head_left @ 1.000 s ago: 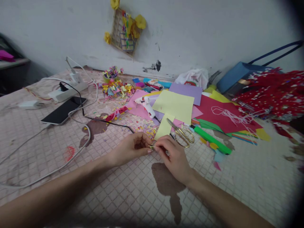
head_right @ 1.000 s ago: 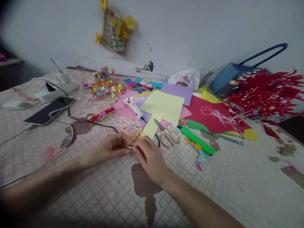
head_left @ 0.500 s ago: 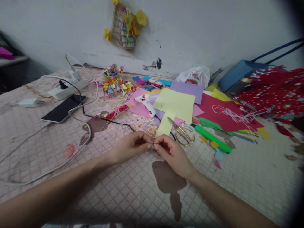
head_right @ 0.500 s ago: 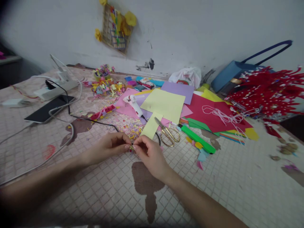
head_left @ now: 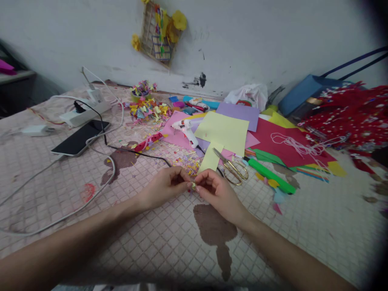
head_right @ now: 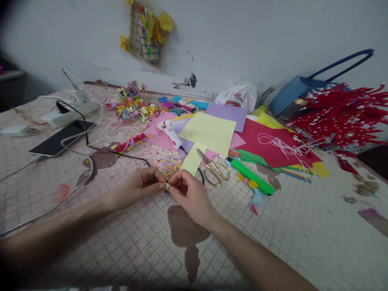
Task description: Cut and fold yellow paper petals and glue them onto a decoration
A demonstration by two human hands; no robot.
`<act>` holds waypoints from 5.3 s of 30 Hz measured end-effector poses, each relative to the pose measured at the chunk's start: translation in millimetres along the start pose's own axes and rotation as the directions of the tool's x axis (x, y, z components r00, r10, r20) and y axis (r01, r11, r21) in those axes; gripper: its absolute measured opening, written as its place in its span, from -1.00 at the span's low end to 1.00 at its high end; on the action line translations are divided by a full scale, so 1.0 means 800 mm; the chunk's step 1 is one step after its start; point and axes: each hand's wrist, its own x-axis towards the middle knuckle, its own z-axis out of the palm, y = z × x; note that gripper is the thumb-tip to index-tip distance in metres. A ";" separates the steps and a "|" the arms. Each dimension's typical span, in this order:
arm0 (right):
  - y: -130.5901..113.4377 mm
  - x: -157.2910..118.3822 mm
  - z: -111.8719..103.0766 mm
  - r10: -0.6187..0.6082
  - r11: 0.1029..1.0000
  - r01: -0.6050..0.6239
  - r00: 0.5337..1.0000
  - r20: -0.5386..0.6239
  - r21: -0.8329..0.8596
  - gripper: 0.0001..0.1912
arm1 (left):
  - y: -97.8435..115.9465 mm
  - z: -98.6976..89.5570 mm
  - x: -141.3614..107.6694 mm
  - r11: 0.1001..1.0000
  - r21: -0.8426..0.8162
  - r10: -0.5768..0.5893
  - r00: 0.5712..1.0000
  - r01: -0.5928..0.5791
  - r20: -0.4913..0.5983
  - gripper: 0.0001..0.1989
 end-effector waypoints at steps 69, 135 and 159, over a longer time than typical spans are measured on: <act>0.003 0.002 0.008 0.114 0.950 -0.131 0.991 0.077 0.282 -0.81 | 0.004 0.008 -0.002 0.982 -0.155 -0.107 0.994 0.105 -0.006 -0.85; 0.005 -0.003 0.002 0.151 0.983 -0.165 0.976 0.156 0.080 -0.74 | -0.002 0.001 -0.002 0.948 -0.188 -0.223 0.959 0.256 0.177 -0.60; 0.004 -0.004 0.002 0.185 0.967 -0.217 0.958 0.218 0.133 -0.78 | -0.009 0.006 -0.001 0.963 -0.151 -0.200 0.968 0.222 0.150 -0.69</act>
